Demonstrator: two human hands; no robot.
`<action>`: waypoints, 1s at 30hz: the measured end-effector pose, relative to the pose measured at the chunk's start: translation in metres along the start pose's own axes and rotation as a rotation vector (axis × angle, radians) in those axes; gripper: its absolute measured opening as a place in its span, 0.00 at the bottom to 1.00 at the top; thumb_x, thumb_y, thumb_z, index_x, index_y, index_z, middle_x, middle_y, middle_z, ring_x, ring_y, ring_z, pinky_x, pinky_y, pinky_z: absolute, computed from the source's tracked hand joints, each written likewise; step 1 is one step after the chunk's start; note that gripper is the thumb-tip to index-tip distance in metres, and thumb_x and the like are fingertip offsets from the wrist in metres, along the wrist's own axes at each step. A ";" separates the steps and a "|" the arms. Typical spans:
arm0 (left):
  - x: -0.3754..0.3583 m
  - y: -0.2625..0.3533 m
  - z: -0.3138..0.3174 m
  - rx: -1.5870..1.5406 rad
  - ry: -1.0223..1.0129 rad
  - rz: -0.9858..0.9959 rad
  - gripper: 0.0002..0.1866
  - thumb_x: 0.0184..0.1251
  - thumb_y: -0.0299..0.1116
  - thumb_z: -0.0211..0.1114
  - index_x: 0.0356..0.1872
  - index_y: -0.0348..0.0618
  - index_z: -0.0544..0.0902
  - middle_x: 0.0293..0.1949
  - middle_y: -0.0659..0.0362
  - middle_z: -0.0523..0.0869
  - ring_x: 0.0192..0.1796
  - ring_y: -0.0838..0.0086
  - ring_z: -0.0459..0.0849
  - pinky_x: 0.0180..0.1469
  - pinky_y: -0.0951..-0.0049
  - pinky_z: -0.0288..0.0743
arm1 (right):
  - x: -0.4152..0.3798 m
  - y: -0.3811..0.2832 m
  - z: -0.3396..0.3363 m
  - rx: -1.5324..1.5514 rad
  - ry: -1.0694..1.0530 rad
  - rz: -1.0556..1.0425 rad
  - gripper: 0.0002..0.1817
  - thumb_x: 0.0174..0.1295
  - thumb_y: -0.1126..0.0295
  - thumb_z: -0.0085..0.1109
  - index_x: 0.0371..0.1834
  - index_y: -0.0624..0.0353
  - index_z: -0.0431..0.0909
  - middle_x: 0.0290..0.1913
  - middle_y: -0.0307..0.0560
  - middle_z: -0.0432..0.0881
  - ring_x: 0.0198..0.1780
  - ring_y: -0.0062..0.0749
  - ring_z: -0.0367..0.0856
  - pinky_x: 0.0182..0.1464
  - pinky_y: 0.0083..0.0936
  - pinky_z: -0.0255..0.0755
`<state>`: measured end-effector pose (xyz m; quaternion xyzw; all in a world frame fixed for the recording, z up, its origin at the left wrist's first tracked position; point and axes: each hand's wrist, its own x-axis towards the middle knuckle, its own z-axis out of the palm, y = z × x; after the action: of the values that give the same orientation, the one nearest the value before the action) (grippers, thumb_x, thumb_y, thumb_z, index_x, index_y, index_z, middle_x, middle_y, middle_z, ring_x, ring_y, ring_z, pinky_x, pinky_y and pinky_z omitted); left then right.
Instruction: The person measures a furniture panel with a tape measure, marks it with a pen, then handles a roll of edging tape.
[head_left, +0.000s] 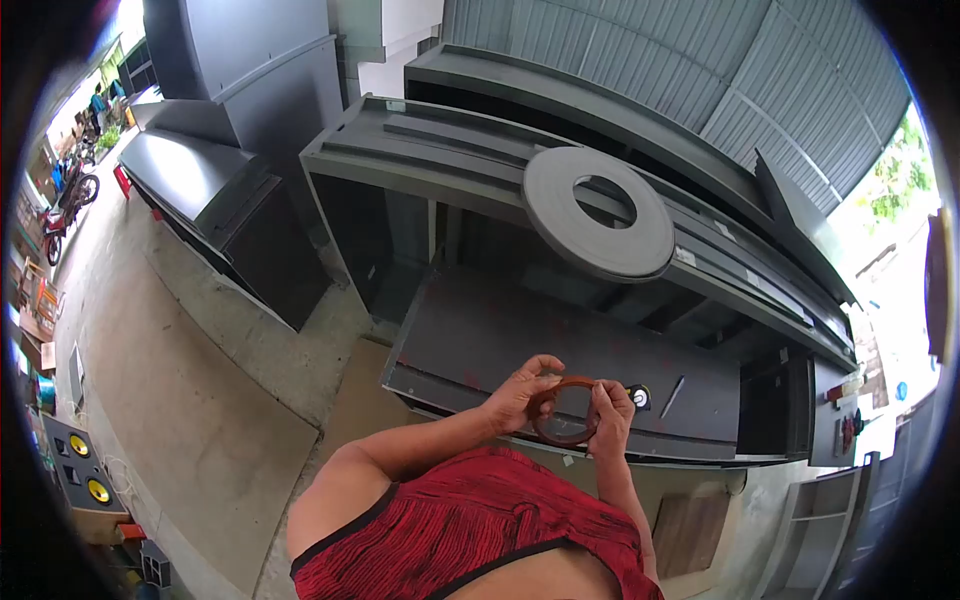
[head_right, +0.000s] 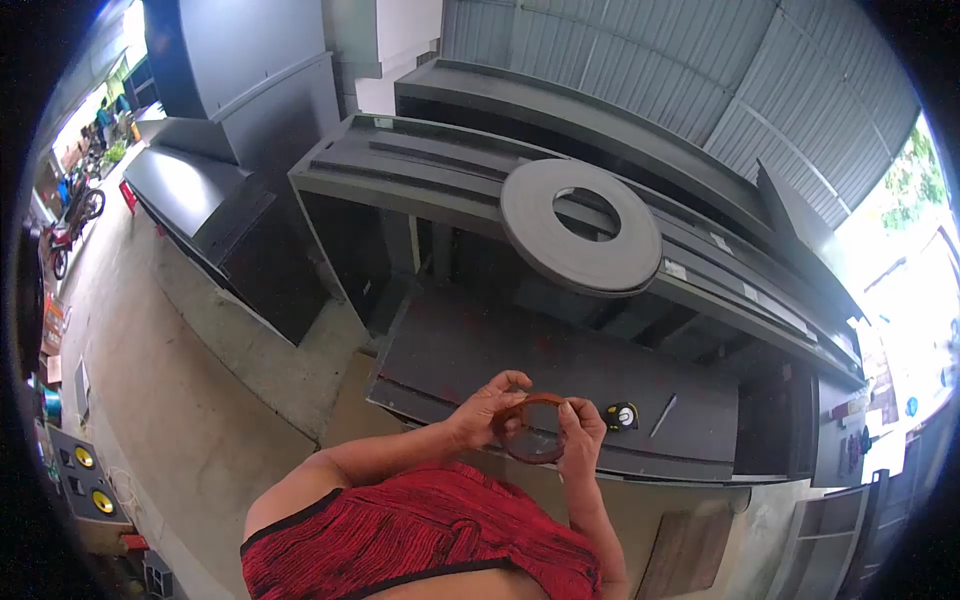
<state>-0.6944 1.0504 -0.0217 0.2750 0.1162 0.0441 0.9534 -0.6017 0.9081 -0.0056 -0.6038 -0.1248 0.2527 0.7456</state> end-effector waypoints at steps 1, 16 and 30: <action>0.001 0.001 -0.003 0.020 -0.002 0.036 0.09 0.65 0.34 0.57 0.44 0.50 0.70 0.26 0.66 0.73 0.21 0.82 0.70 0.25 0.80 0.67 | 0.002 0.003 0.002 -0.002 0.002 -0.003 0.05 0.60 0.69 0.56 0.33 0.59 0.75 0.19 0.26 0.68 0.17 0.07 0.59 0.17 0.08 0.49; 0.013 0.006 -0.016 0.509 -0.011 0.370 0.10 0.69 0.34 0.52 0.43 0.40 0.76 0.32 0.63 0.78 0.28 0.84 0.76 0.29 0.80 0.75 | 0.013 -0.001 0.017 -0.017 0.082 -0.034 0.05 0.60 0.70 0.57 0.32 0.60 0.75 0.19 0.26 0.67 0.16 0.07 0.58 0.16 0.09 0.48; 0.010 0.022 -0.027 1.306 0.120 0.787 0.17 0.56 0.30 0.62 0.48 0.40 0.78 0.32 0.55 0.79 0.33 0.67 0.79 0.37 0.69 0.72 | 0.024 -0.001 0.024 -0.009 0.092 0.002 0.07 0.60 0.68 0.57 0.30 0.59 0.75 0.17 0.28 0.67 0.13 0.08 0.58 0.13 0.10 0.47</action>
<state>-0.6919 1.0845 -0.0337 0.8010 0.0635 0.3177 0.5034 -0.5929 0.9413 -0.0021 -0.6183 -0.0907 0.2250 0.7476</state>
